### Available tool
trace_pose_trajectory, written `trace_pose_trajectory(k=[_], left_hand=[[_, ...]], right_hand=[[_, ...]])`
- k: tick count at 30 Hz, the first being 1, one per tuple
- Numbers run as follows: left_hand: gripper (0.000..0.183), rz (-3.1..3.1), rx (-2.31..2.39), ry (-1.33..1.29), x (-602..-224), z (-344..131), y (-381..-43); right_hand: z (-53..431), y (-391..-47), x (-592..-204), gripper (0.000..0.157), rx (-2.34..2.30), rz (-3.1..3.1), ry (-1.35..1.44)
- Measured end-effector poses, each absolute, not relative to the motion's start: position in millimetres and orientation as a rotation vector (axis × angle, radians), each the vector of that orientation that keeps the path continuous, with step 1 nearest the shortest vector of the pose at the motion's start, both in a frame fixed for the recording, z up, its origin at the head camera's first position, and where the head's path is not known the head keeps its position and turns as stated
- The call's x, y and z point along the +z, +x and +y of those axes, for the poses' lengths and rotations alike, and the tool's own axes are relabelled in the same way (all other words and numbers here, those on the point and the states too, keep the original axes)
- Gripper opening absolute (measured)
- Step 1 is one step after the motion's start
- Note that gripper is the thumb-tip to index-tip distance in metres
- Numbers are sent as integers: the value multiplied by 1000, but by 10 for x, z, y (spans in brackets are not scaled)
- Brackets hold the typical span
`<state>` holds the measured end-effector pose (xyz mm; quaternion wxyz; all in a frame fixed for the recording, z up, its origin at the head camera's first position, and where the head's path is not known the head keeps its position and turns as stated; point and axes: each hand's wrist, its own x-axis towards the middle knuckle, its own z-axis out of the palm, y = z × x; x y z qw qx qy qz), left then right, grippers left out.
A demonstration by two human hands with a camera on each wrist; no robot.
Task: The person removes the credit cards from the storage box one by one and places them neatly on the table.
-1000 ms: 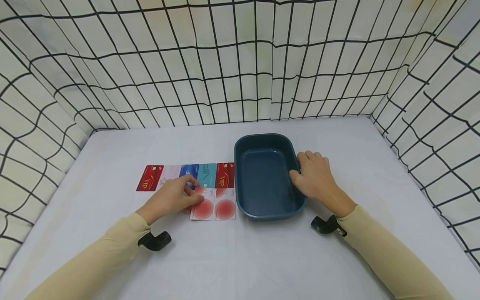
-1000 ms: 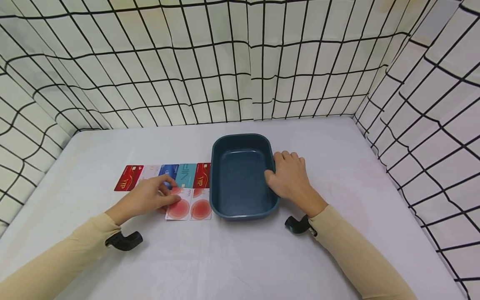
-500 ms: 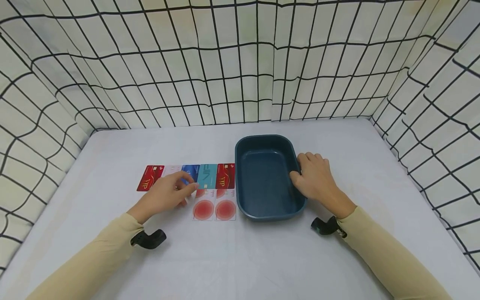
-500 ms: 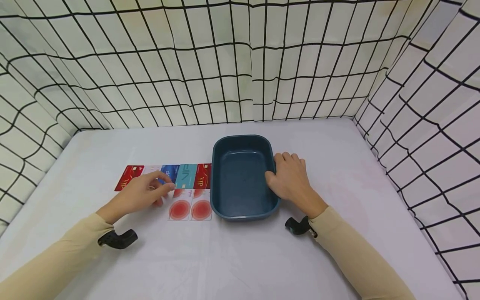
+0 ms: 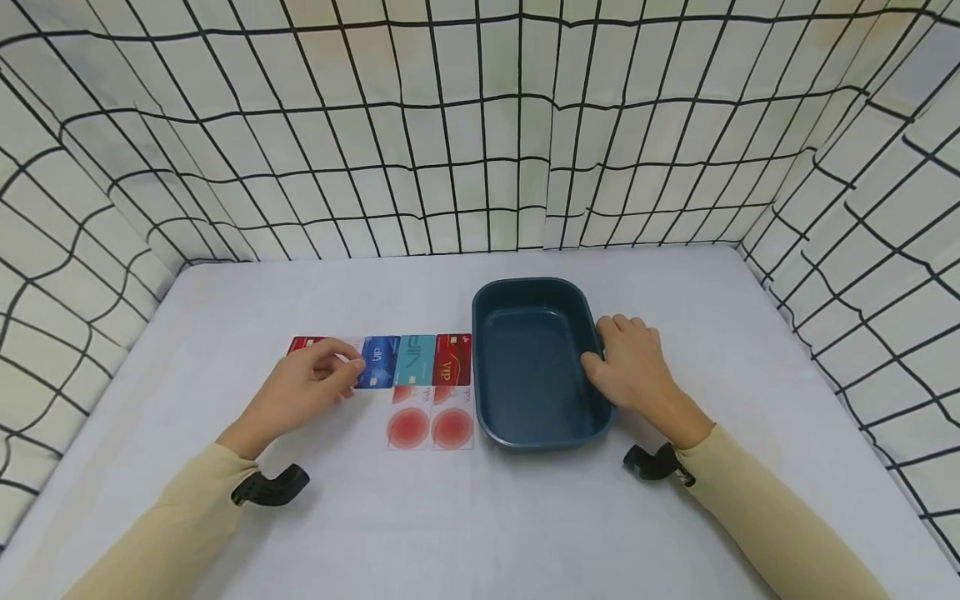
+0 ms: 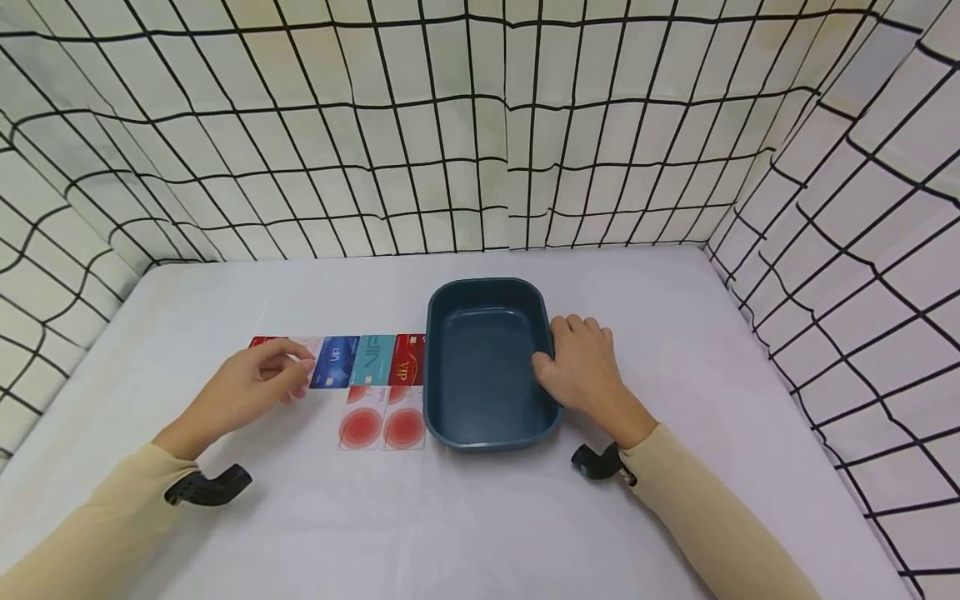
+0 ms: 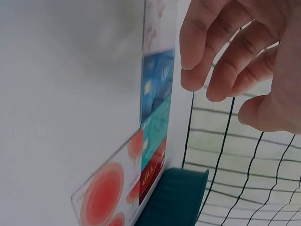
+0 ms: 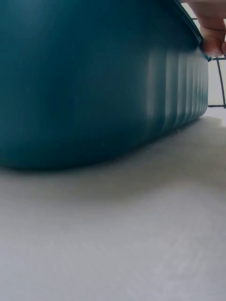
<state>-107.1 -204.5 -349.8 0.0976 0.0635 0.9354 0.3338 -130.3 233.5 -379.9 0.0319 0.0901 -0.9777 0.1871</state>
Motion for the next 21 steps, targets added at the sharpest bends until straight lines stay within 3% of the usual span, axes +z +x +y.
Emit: trace_pose_trajectory(k=[12, 21], left_hand=[[41, 3018, 924, 39, -3456, -2488, -1041], [36, 3169, 879, -73, -3400, -2657, -1060]], right_hand=[[2469, -1260, -3726, 16, 765, -3111, 270], [2755, -1307, -3548, 62, 929, -3192, 263]])
